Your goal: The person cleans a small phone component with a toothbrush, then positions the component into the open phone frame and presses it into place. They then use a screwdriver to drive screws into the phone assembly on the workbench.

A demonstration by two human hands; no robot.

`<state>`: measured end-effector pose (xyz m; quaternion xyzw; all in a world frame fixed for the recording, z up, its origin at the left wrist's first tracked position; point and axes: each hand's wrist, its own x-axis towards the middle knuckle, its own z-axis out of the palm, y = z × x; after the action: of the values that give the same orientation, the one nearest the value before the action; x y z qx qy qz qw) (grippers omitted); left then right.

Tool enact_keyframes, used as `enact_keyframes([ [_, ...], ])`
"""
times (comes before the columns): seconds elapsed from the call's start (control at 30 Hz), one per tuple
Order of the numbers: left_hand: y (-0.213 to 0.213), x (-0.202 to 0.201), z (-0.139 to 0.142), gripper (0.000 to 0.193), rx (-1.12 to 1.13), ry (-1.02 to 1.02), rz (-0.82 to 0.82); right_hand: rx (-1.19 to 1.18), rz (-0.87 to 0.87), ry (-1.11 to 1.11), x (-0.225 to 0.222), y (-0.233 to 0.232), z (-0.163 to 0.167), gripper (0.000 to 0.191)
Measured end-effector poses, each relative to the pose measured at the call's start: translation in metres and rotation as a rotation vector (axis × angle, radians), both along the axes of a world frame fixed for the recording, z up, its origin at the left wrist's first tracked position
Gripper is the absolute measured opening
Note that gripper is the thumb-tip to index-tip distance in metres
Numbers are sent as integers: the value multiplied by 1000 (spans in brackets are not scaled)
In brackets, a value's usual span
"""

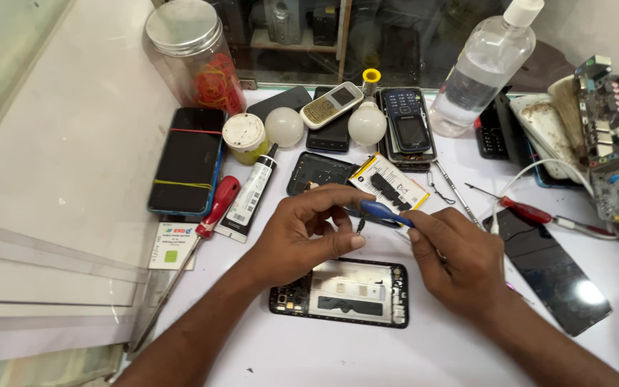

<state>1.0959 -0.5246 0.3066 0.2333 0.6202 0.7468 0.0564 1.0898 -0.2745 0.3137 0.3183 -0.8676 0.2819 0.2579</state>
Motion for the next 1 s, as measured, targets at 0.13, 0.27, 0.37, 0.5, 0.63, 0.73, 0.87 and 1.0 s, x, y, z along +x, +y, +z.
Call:
enact_keyframes([
  [0.13,-18,11,-10,46,41,-37,-36,22,56,12,10,-14,-4,23],
  [0.27,-32,25,-12,49,116,-137,-90,66,15,81,22,-30,1,23],
  [0.37,-40,32,-8,51,143,-171,-97,58,-1,97,29,-43,5,22],
  [0.5,-45,37,-5,48,184,-156,-100,29,50,108,37,-52,3,22],
  [0.63,-40,46,-6,48,205,-149,-131,12,100,95,50,-48,2,23],
  [0.73,-34,51,-8,50,231,-166,-167,-3,98,98,55,-41,1,23],
  [0.87,-31,51,-10,48,221,-166,-168,-29,71,104,58,-37,-5,21],
  [1.0,-31,50,-10,48,232,-140,-166,-26,105,69,60,-35,-8,22],
])
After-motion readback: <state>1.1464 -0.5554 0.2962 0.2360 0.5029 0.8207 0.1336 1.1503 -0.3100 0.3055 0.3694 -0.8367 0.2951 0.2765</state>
